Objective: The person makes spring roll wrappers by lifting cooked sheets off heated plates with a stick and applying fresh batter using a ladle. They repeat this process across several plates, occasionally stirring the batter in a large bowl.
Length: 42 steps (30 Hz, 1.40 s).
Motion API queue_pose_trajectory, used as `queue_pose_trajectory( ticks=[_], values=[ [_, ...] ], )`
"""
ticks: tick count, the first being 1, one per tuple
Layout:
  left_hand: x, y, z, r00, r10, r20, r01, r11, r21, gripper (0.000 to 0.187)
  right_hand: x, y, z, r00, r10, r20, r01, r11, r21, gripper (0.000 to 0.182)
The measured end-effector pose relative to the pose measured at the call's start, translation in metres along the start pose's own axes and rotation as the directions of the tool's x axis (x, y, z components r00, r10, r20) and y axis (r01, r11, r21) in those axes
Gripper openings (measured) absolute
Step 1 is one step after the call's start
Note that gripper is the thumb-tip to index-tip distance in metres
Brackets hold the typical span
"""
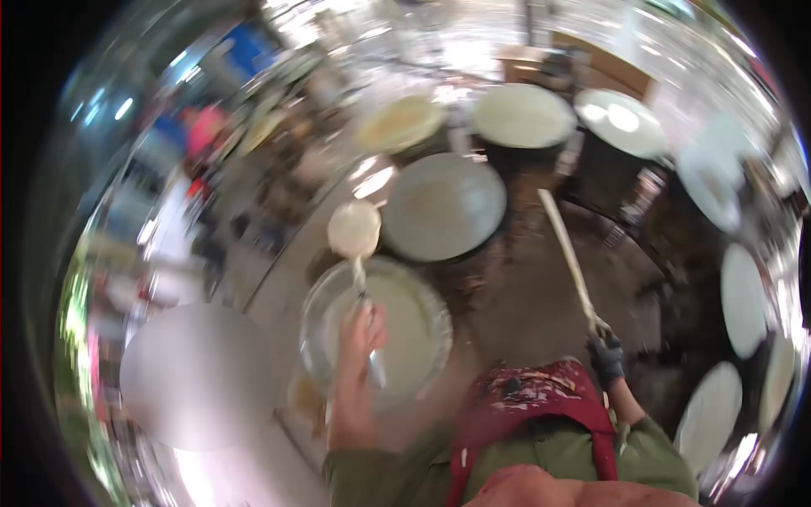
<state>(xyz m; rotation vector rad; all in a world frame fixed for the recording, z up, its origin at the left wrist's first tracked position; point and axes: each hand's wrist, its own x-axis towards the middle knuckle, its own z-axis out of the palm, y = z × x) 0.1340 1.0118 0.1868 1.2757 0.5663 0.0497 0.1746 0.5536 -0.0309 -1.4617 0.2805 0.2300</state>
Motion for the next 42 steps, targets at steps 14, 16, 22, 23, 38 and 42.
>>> queue_pose_trajectory(
  ticks=[14, 16, 22, 23, 38, 42],
  values=[
    [0.131, -0.140, 0.489, 0.405, -0.598, 0.692, 0.566, 0.758, 0.324, 0.026, 0.020, 0.040, -0.308, 0.729, 0.032, -0.684, 0.061, 0.992, 0.111, 0.040],
    [0.150, -0.151, 0.585, 0.335, -0.630, 0.700, 0.586, 0.722, 0.369, 0.026, 0.037, 0.046, -0.351, 0.686, 0.110, -0.719, 0.053, 0.978, 0.200, 0.041],
    [0.207, -0.201, 0.847, -0.085, -0.574, 0.815, 0.477, 0.694, 0.539, 0.029, 0.127, -0.012, -0.443, 0.606, -0.032, -0.795, 0.069, 0.998, 0.013, 0.034],
    [0.209, -0.206, 0.887, -0.042, -0.588, 0.808, 0.372, 0.741, 0.558, 0.030, 0.147, -0.025, -0.458, 0.584, -0.132, -0.801, 0.018, 0.989, -0.150, 0.033],
    [0.360, -0.362, 1.089, 0.284, -0.083, 0.955, -0.801, 0.527, 0.284, 0.031, 0.395, -0.136, -0.502, 0.328, 0.010, -0.945, -0.524, 0.834, -0.173, 0.040],
    [0.400, -0.314, 1.075, 0.284, -0.014, 0.959, -0.898, 0.346, 0.271, 0.029, 0.468, -0.060, -0.498, 0.289, 0.170, -0.942, -0.280, 0.956, 0.087, 0.038]
  ],
)
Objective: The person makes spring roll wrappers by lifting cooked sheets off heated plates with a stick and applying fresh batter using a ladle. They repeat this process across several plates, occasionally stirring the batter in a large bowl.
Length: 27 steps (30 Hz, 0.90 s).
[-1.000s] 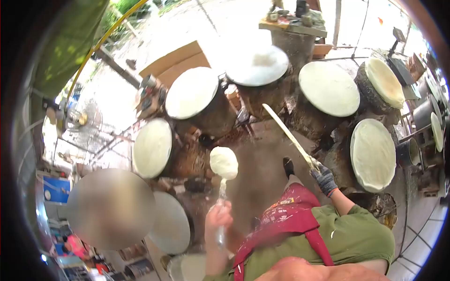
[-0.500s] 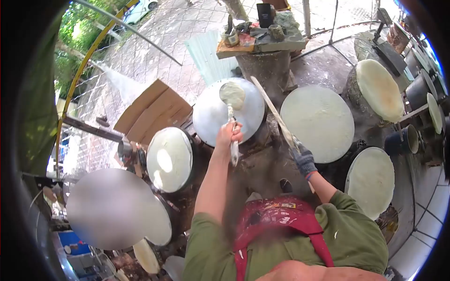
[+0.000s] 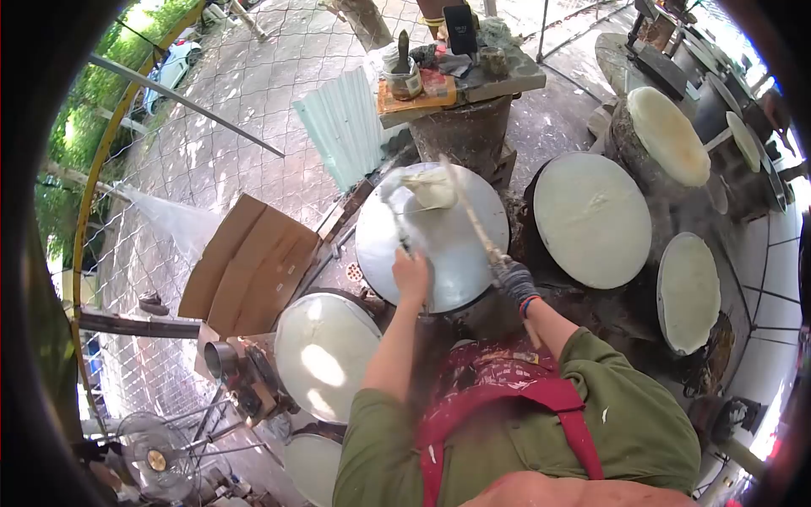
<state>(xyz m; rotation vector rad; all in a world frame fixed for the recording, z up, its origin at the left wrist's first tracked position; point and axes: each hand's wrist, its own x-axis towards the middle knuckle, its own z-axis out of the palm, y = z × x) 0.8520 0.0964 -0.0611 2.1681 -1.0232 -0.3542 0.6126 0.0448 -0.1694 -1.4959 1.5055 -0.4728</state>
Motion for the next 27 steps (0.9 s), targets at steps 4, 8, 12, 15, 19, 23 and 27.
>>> queue_pose_trajectory(
  ticks=[4, 8, 12, 15, 19, 23, 27],
  values=[
    [0.012, -0.010, -0.064, 0.930, 0.137, -0.342, -0.179, 0.979, -0.094, 0.024, -0.019, -0.061, -0.009, 0.989, -0.134, -0.054, 0.111, 0.944, -0.309, 0.038],
    [0.006, -0.056, -0.099, 0.947, 0.125, -0.296, -0.202, 0.949, -0.244, 0.018, -0.014, -0.064, -0.003, 0.997, 0.050, 0.065, -0.046, 0.997, -0.067, 0.033],
    [-0.024, -0.057, -0.125, 0.999, 0.029, 0.029, -0.010, 0.868, -0.496, 0.012, -0.019, -0.073, 0.012, 0.970, 0.077, 0.230, -0.095, 0.993, 0.070, 0.031],
    [-0.048, -0.056, -0.147, 0.992, -0.024, 0.124, 0.074, 0.903, -0.423, 0.013, 0.002, -0.047, -0.011, 0.984, -0.114, 0.140, 0.132, 0.983, -0.126, 0.033],
    [-0.079, -0.069, -0.159, 0.999, 0.003, -0.036, -0.013, 0.957, -0.289, 0.014, 0.012, -0.062, -0.042, 0.967, 0.065, 0.248, -0.079, 0.996, 0.049, 0.032],
    [-0.106, -0.082, -0.150, 0.987, -0.162, -0.005, 0.152, 0.935, -0.321, 0.014, -0.008, -0.117, -0.023, 0.858, 0.072, 0.509, -0.169, 0.975, 0.147, 0.024],
    [-0.132, -0.080, -0.148, 0.970, -0.239, -0.048, 0.215, 0.931, -0.294, 0.013, 0.055, -0.051, -0.054, 0.728, -0.617, 0.298, 0.682, 0.692, -0.236, 0.026]
  ],
)
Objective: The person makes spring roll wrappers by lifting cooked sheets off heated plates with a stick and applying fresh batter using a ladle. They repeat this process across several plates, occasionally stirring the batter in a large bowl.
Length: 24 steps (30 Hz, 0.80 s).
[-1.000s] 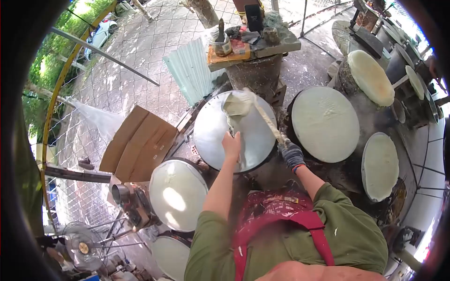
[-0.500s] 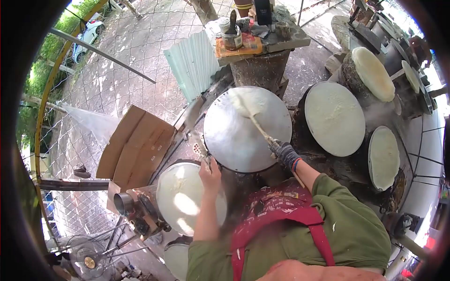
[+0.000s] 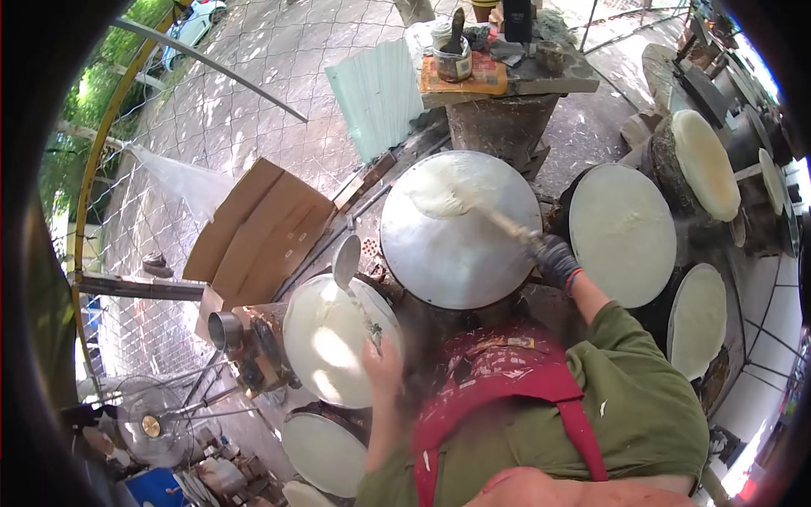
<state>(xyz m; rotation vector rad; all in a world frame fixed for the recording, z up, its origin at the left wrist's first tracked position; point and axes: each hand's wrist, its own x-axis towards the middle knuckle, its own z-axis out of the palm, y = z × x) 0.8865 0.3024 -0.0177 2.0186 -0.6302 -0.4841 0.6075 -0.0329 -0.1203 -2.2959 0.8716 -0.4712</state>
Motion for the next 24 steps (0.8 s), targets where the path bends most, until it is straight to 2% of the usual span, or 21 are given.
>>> queue_pose_trajectory(
  ticks=[1, 2, 3, 5, 6, 7, 9, 10, 12, 14, 16, 18, 19, 21, 22, 24],
  values=[
    [-0.006, -0.004, 0.001, 1.000, -0.007, -0.016, 0.007, 1.000, 0.022, 0.012, 0.005, 0.021, -0.001, 0.979, 0.191, 0.075, -0.204, 0.939, 0.276, 0.028],
    [-0.013, -0.007, 0.002, 0.999, -0.013, -0.033, 0.014, 0.999, 0.043, 0.012, 0.010, 0.038, -0.001, 0.916, 0.348, 0.200, -0.401, 0.764, 0.506, 0.029],
    [-0.017, -0.017, 0.004, 0.999, -0.009, -0.045, 0.013, 0.996, 0.084, 0.012, 0.014, 0.046, 0.000, 0.816, 0.453, 0.358, -0.564, 0.494, 0.661, 0.030],
    [-0.022, -0.011, 0.015, 0.995, -0.077, -0.065, 0.079, 0.997, 0.019, 0.012, 0.022, 0.013, 0.005, 0.806, 0.377, 0.456, -0.587, 0.605, 0.539, 0.030],
    [-0.027, 0.007, 0.021, 0.986, -0.154, -0.061, 0.149, 0.985, -0.082, 0.012, 0.025, -0.018, 0.004, 0.789, 0.343, 0.510, -0.590, 0.656, 0.471, 0.029],
    [-0.031, 0.020, 0.026, 0.973, -0.225, -0.052, 0.213, 0.960, -0.183, 0.012, 0.034, -0.057, -0.015, 0.753, 0.354, 0.555, -0.624, 0.651, 0.432, 0.031],
    [-0.035, 0.029, 0.032, 0.967, -0.250, -0.057, 0.234, 0.951, -0.200, 0.012, 0.035, -0.026, -0.005, 0.931, 0.066, 0.358, -0.235, 0.860, 0.453, 0.033],
    [-0.037, 0.034, 0.034, 0.963, -0.262, -0.059, 0.245, 0.947, -0.208, 0.013, 0.036, -0.005, -0.006, 0.960, -0.104, 0.259, -0.018, 0.903, 0.430, 0.033],
    [-0.039, 0.063, 0.036, 0.934, -0.352, -0.056, 0.319, 0.896, -0.310, 0.013, 0.057, 0.032, -0.033, 0.970, -0.079, 0.229, 0.037, 0.983, 0.182, 0.035],
    [-0.045, 0.072, 0.039, 0.906, -0.418, -0.060, 0.369, 0.853, -0.369, 0.013, 0.075, 0.054, -0.045, 0.926, 0.165, 0.340, -0.239, 0.953, 0.188, 0.035],
    [-0.048, 0.069, 0.046, 0.890, -0.448, -0.078, 0.385, 0.833, -0.397, 0.013, 0.083, 0.058, -0.033, 0.810, 0.090, 0.580, -0.189, 0.975, 0.113, 0.028],
    [-0.054, 0.072, 0.049, 0.873, -0.482, -0.071, 0.410, 0.805, -0.428, 0.013, 0.075, 0.002, -0.033, 0.665, 0.273, 0.695, -0.572, 0.784, 0.240, 0.031],
    [-0.055, 0.074, 0.051, 0.866, -0.496, -0.067, 0.419, 0.791, -0.445, 0.014, 0.073, -0.019, -0.047, 0.691, 0.213, 0.691, -0.444, 0.880, 0.172, 0.031],
    [-0.057, 0.083, 0.055, 0.849, -0.522, -0.080, 0.433, 0.776, -0.459, 0.014, 0.077, -0.007, -0.054, 0.789, 0.087, 0.608, -0.329, 0.896, 0.299, 0.029],
    [-0.058, 0.086, 0.056, 0.840, -0.535, -0.087, 0.441, 0.768, -0.465, 0.014, 0.080, 0.005, -0.060, 0.829, 0.023, 0.559, -0.267, 0.894, 0.359, 0.028],
    [-0.061, 0.086, 0.056, 0.840, -0.534, -0.097, 0.441, 0.776, -0.451, 0.014, 0.109, 0.071, -0.038, 0.884, -0.153, 0.442, -0.029, 0.926, 0.377, 0.027]
  ],
)
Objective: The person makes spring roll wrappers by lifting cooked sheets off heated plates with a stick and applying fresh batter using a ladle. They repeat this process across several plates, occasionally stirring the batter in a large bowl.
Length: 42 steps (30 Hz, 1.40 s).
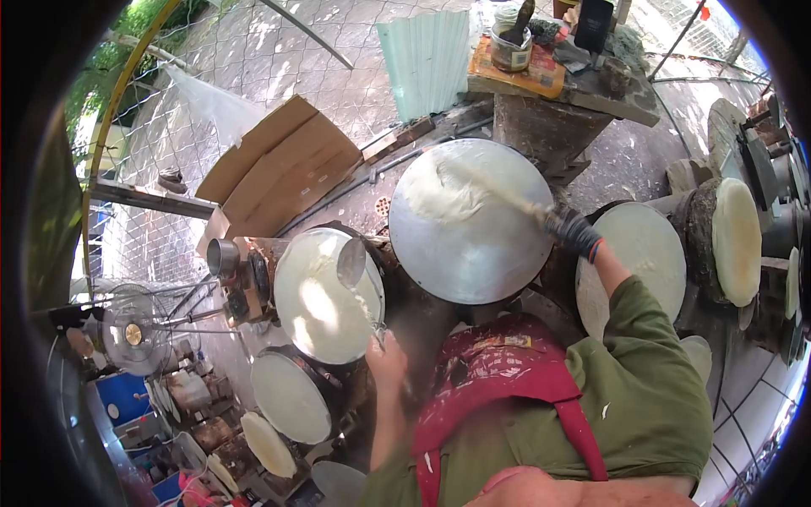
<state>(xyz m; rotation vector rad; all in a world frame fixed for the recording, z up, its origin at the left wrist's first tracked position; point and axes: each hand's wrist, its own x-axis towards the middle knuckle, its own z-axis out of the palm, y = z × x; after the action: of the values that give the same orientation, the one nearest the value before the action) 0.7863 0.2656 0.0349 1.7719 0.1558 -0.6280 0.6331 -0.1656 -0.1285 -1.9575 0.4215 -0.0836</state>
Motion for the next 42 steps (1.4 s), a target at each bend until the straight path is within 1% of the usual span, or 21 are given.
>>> queue_pose_trajectory(
  ticks=[2, 3, 6, 7, 10, 14, 15, 19, 20, 21, 22, 23, 24, 25, 26, 29, 32, 33, 36, 39, 42],
  values=[
    [-0.003, -0.002, -0.001, 1.000, -0.006, -0.012, 0.006, 1.000, 0.007, 0.013, 0.012, -0.003, -0.017, 0.955, 0.296, -0.004, -0.290, 0.938, 0.189, 0.030],
    [-0.004, -0.003, -0.001, 1.000, -0.010, -0.017, 0.011, 1.000, 0.004, 0.012, 0.014, -0.005, -0.012, 0.928, 0.354, 0.116, -0.368, 0.919, 0.143, 0.030],
    [-0.006, -0.006, 0.000, 1.000, -0.021, -0.022, 0.022, 1.000, 0.017, 0.011, 0.001, -0.073, -0.001, 0.881, 0.332, 0.338, -0.343, 0.939, -0.031, 0.030],
    [-0.006, -0.007, 0.002, 1.000, -0.020, -0.023, 0.020, 1.000, 0.019, 0.010, -0.005, -0.087, 0.000, 0.835, 0.422, 0.354, -0.441, 0.897, -0.030, 0.029],
    [-0.005, -0.006, 0.001, 0.999, -0.035, -0.018, 0.036, 0.998, 0.052, 0.010, -0.004, -0.057, -0.014, 0.876, 0.362, 0.319, -0.414, 0.903, 0.113, 0.030],
    [-0.002, -0.011, -0.002, 1.000, -0.004, -0.015, 0.006, 0.994, 0.107, 0.011, 0.045, -0.034, -0.043, 0.951, 0.288, 0.113, -0.290, 0.957, -0.003, 0.029],
    [-0.001, -0.013, -0.002, 1.000, -0.008, -0.028, 0.012, 0.993, 0.119, 0.011, 0.048, -0.075, -0.047, 0.834, 0.495, 0.242, -0.509, 0.861, -0.009, 0.029],
    [-0.005, -0.013, -0.007, 0.996, -0.081, -0.049, 0.087, 0.987, 0.138, 0.013, 0.021, -0.073, -0.031, 0.804, 0.364, 0.470, -0.322, 0.931, -0.170, 0.025],
    [-0.001, -0.021, -0.011, 0.997, -0.035, -0.067, 0.048, 0.977, 0.207, 0.015, 0.021, -0.044, -0.033, 0.896, 0.074, 0.438, -0.003, 0.987, -0.161, 0.025],
    [0.007, -0.037, -0.018, 0.997, 0.009, -0.082, 0.014, 0.960, 0.281, 0.017, 0.023, -0.003, -0.032, 0.887, -0.228, 0.403, 0.313, 0.937, -0.158, 0.025],
    [0.013, -0.049, -0.026, 0.994, 0.053, -0.093, -0.016, 0.934, 0.356, 0.019, 0.035, -0.006, -0.045, 0.706, -0.496, 0.506, 0.693, 0.633, -0.345, 0.026],
    [0.019, -0.052, -0.030, 0.994, 0.057, -0.096, -0.016, 0.924, 0.383, 0.021, 0.046, -0.011, -0.059, 0.444, -0.707, 0.550, 0.859, 0.160, -0.487, 0.028],
    [0.029, -0.053, -0.031, 0.993, 0.060, -0.098, -0.015, 0.912, 0.410, 0.023, 0.056, -0.034, -0.061, 0.780, -0.499, 0.378, 0.626, 0.629, -0.462, 0.028],
    [0.039, -0.052, -0.030, 0.993, 0.066, -0.100, -0.016, 0.900, 0.436, 0.025, 0.067, -0.056, -0.058, 0.960, -0.129, 0.247, 0.209, 0.919, -0.335, 0.028],
    [0.049, -0.051, -0.028, 0.991, 0.098, -0.091, -0.044, 0.881, 0.471, 0.026, 0.073, -0.071, -0.054, 0.935, 0.300, 0.190, -0.277, 0.951, -0.140, 0.028],
    [0.080, -0.046, -0.017, 0.981, 0.186, -0.047, -0.124, 0.802, 0.584, 0.027, 0.072, -0.089, -0.046, 0.813, 0.329, 0.480, -0.248, 0.942, -0.226, 0.030],
    [0.095, -0.037, 0.000, 0.955, 0.296, 0.038, -0.234, 0.665, 0.709, 0.027, 0.047, -0.002, -0.042, 0.747, -0.148, 0.649, 0.406, 0.873, -0.269, 0.036],
    [0.090, -0.023, 0.008, 0.932, 0.349, 0.093, -0.297, 0.593, 0.749, 0.026, 0.034, -0.002, -0.053, 0.809, -0.144, 0.569, 0.331, 0.913, -0.238, 0.038],
    [0.090, -0.015, 0.025, 0.918, 0.364, 0.158, -0.326, 0.468, 0.821, 0.024, 0.035, -0.003, -0.073, 0.923, 0.220, 0.315, -0.170, 0.969, -0.178, 0.036],
    [0.091, -0.017, 0.030, 0.921, 0.335, 0.199, -0.327, 0.384, 0.864, 0.022, 0.054, -0.034, -0.059, 0.969, 0.131, 0.210, -0.085, 0.973, -0.216, 0.034],
    [0.072, -0.018, 0.018, 0.934, 0.249, 0.256, -0.327, 0.307, 0.894, 0.021, 0.056, -0.061, -0.035, 0.789, 0.404, 0.463, -0.358, 0.915, -0.189, 0.034]
  ],
)
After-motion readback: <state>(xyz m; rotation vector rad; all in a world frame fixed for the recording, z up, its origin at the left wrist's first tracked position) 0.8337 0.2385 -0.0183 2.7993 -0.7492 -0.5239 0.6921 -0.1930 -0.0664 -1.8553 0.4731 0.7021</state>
